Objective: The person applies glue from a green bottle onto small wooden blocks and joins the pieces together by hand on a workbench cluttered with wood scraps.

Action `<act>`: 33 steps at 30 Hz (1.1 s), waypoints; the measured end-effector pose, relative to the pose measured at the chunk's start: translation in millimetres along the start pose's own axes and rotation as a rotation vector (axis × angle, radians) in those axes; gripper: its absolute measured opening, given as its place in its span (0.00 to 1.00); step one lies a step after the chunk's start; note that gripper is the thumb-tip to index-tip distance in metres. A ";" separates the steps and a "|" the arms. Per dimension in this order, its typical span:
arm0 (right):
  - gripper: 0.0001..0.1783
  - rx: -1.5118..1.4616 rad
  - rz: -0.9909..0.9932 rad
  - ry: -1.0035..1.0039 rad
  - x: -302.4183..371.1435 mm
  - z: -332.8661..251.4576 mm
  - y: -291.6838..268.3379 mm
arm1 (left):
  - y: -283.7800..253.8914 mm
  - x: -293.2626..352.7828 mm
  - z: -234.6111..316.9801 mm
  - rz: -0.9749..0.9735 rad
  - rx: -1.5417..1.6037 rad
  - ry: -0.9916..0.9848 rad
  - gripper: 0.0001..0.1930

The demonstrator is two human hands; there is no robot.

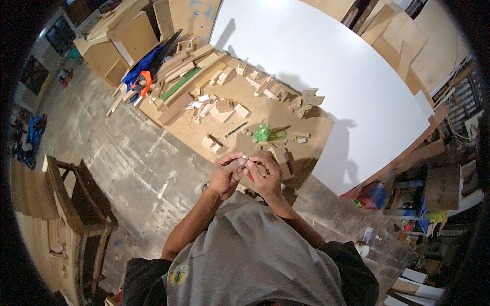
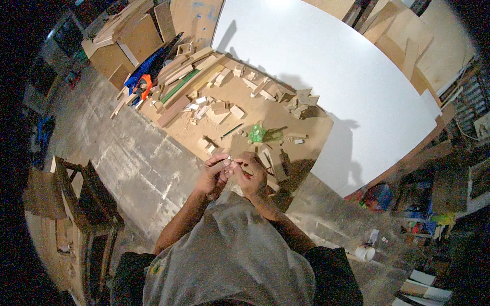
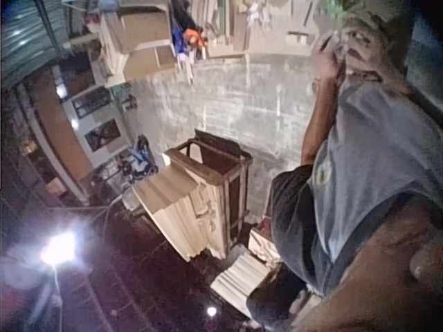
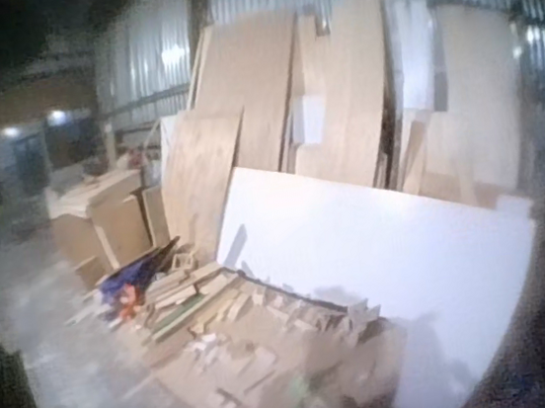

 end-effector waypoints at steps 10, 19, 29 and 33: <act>0.09 0.002 -0.049 -0.053 5.4 -5.2 1.7 | -2.3 11.5 -5.2 0.033 -0.005 0.018 0.08; 0.08 -0.027 -0.096 -0.028 8.4 -8.2 -2.3 | -6.4 17.5 -12.1 0.057 -0.057 -0.040 0.07; 0.09 -0.010 -0.138 0.060 20.8 2.3 -5.9 | -6.4 23.9 -15.6 0.077 -0.116 -0.099 0.09; 0.08 0.047 -0.134 0.014 21.5 1.1 -2.9 | -5.6 29.7 -13.1 0.135 -0.216 -0.097 0.10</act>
Point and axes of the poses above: each hand's wrist, its own x-axis away from the middle knuckle, its own y-axis out of the palm, z = x × y, the point moved 2 cm from there along -x, towards the middle knuckle, and after that the axes turned 11 degrees about -y, right-handed, at the moved point
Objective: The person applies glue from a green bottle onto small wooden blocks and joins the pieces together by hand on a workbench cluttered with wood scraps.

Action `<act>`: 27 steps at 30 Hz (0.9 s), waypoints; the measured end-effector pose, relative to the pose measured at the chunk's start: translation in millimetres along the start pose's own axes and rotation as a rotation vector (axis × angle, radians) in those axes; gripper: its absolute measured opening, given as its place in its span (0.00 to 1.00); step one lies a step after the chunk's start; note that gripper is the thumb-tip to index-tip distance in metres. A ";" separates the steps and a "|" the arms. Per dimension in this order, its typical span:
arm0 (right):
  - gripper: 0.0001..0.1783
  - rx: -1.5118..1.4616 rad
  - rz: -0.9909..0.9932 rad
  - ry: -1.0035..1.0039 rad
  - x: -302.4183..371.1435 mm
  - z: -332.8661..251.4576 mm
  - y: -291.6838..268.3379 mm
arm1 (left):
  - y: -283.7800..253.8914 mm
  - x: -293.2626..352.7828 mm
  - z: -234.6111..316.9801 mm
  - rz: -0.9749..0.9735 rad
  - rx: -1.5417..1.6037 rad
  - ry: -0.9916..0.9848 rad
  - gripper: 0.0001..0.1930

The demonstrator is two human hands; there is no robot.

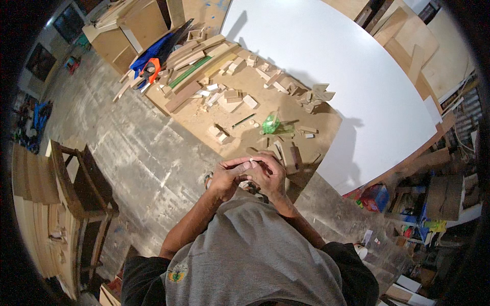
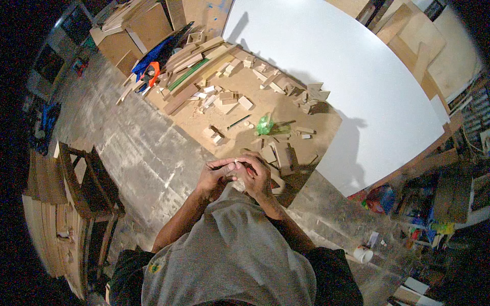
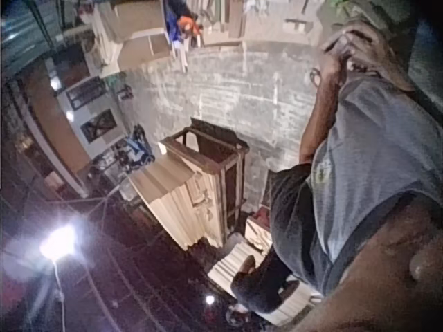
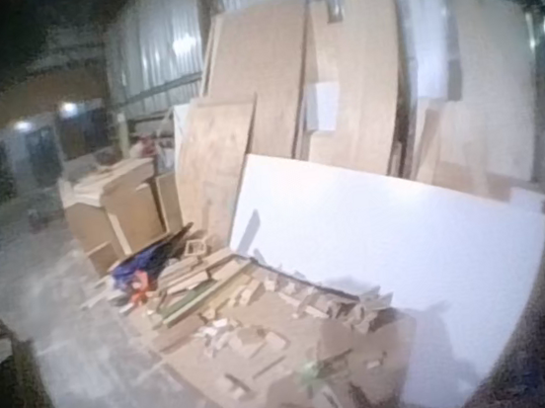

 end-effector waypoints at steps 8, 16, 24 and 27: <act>0.09 -0.297 0.082 0.276 7.9 4.5 23.9 | -14.7 6.5 3.8 0.025 -0.025 -0.012 0.12; 0.13 -0.601 0.193 0.608 10.8 21.2 66.3 | -76.5 -2.1 20.6 0.070 -0.055 -0.076 0.11; 0.07 -0.249 0.335 0.423 24.9 79.2 148.0 | -200.9 -62.4 63.0 0.267 -0.562 0.043 0.18; 0.05 -0.120 0.401 0.433 13.2 82.4 174.4 | -239.0 -94.6 80.7 0.226 -0.761 0.138 0.22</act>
Point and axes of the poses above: each hand's wrist, its own x-axis away from the middle knuckle, its own y-axis out of the palm, z = x × y, the point moved 2 cm from there along -x, towards the middle knuckle, and after that the axes turned 11 degrees about -y, right-handed, at the moved point
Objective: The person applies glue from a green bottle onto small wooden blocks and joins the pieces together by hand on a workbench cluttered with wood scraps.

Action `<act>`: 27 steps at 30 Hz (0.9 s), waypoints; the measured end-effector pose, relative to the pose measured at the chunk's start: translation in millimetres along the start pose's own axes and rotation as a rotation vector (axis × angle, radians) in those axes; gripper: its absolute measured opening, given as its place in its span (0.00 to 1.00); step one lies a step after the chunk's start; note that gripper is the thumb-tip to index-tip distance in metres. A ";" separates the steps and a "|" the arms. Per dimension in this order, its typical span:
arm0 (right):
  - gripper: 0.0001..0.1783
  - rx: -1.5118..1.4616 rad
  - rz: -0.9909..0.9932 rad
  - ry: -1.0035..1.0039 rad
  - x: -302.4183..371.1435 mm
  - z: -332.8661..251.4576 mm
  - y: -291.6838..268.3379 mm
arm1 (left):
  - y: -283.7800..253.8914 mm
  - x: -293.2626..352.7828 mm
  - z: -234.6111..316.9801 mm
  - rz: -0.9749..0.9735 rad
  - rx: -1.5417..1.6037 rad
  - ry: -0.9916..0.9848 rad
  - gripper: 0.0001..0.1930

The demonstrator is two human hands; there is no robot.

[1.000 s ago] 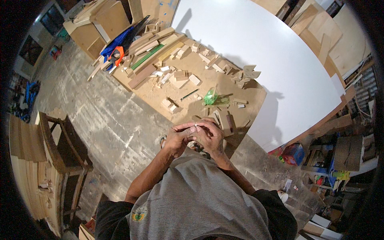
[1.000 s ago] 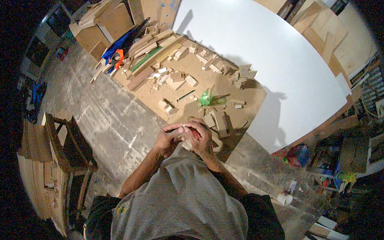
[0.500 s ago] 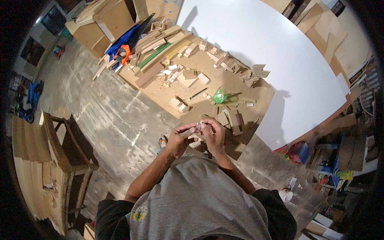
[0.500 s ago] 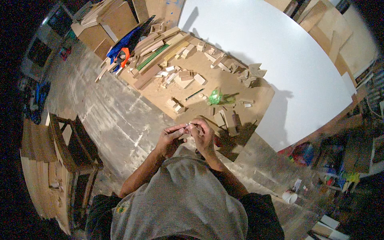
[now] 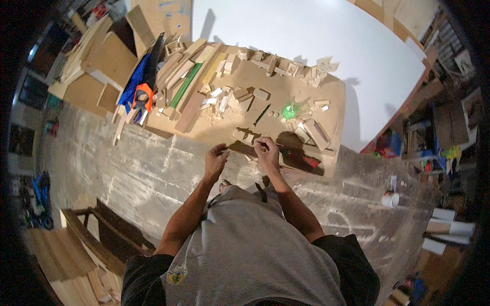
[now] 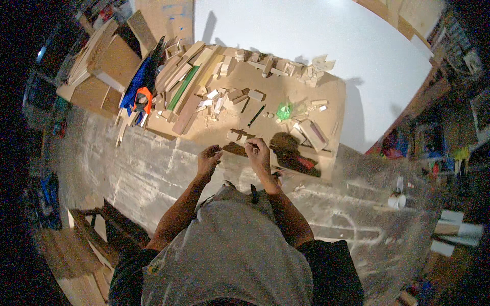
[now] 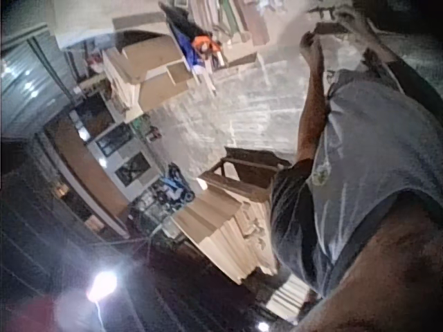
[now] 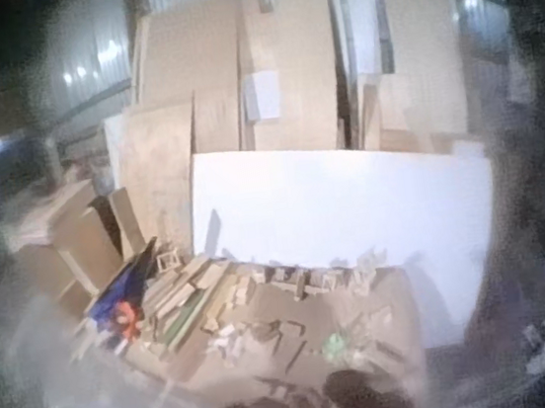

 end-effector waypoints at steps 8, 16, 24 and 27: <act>0.08 0.425 0.253 -0.295 0.9 50.5 41.6 | -11.4 -52.7 13.9 -0.144 -0.376 0.345 0.24; 0.09 0.443 0.280 -0.271 6.5 49.8 51.3 | -28.0 -71.3 1.2 -0.387 -0.306 0.391 0.32; 0.09 0.509 0.306 -0.269 7.3 65.2 55.9 | -26.2 -67.0 1.6 -0.377 -0.390 0.421 0.33; 0.09 0.526 0.293 -0.270 8.3 66.5 58.1 | -27.6 -69.5 -1.6 -0.407 -0.345 0.438 0.33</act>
Point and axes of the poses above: each hand's wrist, its own x-axis away from the middle knuckle, its own y-axis out of the palm, z = x × y, the point moved 2 cm from there along -x, towards the middle knuckle, and after that the axes turned 11 degrees about -y, right-handed, at the moved point
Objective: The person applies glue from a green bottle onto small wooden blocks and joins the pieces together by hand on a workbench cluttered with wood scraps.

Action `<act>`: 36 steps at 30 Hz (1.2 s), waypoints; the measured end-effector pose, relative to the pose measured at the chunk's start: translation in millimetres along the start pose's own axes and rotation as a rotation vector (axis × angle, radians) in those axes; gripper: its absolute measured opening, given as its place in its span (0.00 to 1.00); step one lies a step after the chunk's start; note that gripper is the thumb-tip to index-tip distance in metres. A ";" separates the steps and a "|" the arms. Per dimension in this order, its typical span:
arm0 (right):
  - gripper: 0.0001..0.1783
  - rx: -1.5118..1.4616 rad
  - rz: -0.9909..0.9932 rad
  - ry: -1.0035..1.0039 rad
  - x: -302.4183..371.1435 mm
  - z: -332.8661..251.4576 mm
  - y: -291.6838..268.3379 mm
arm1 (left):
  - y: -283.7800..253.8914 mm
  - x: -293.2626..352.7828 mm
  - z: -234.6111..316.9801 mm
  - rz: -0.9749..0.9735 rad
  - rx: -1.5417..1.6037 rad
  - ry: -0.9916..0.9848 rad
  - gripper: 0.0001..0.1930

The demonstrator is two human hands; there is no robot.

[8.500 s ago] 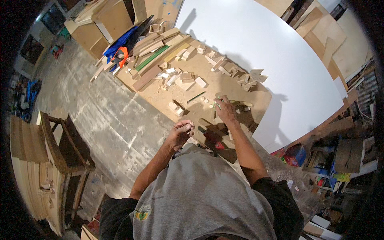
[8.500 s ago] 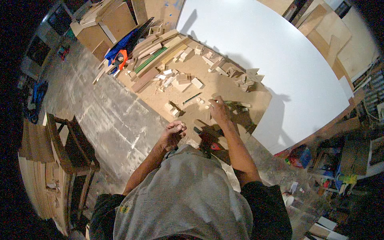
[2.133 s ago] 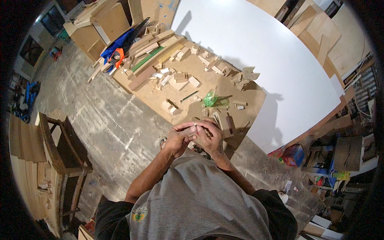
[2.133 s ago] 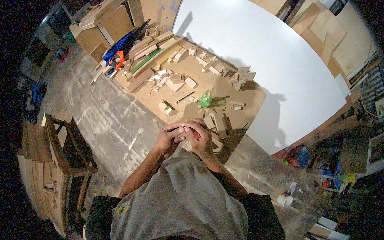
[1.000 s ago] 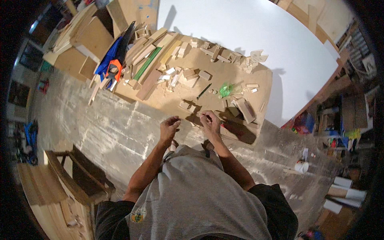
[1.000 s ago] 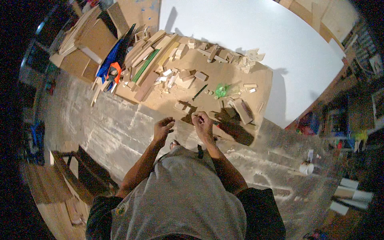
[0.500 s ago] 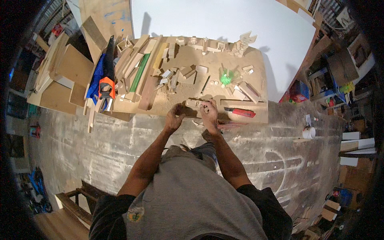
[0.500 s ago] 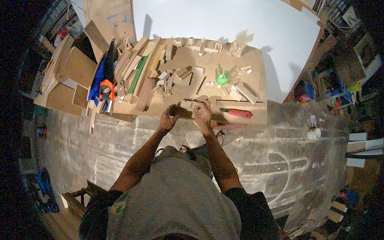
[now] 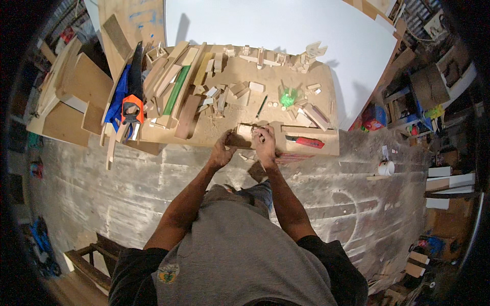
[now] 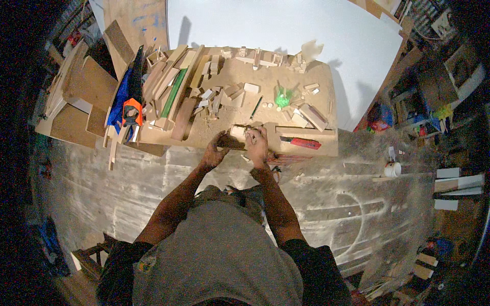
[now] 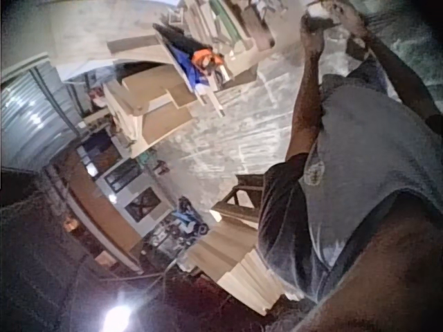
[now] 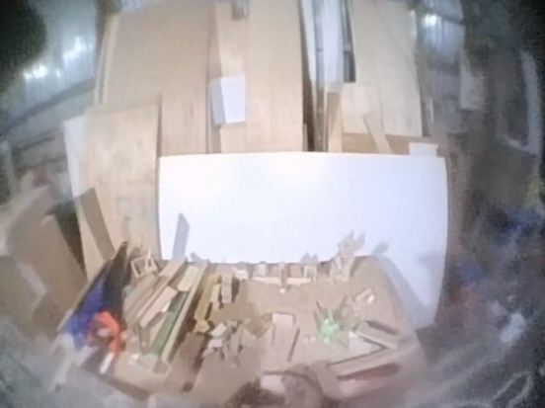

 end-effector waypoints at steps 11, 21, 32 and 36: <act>0.10 0.020 -0.008 -0.025 -2.0 -0.8 3.5 | -1.1 -3.3 -9.1 -0.039 0.002 -0.091 0.35; 0.10 -0.081 -0.018 0.096 -5.3 -16.1 0.5 | 0.7 -5.4 -14.5 -0.064 -0.006 -0.084 0.36; 0.09 0.044 -0.019 -0.046 -1.1 1.2 6.2 | 0.0 -7.5 -18.1 -0.070 -0.014 -0.089 0.37; 0.10 0.031 -0.023 -0.033 -1.2 -1.1 4.7 | -1.5 -4.2 -9.5 -0.075 -0.006 -0.094 0.37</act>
Point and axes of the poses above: each hand's wrist, its own x-axis away from the middle knuckle, its own y-axis out of the palm, z = x × y, the point moved 2 cm from there along -x, towards the middle knuckle, and after that the axes turned 11 degrees about -y, right-handed, at the moved point
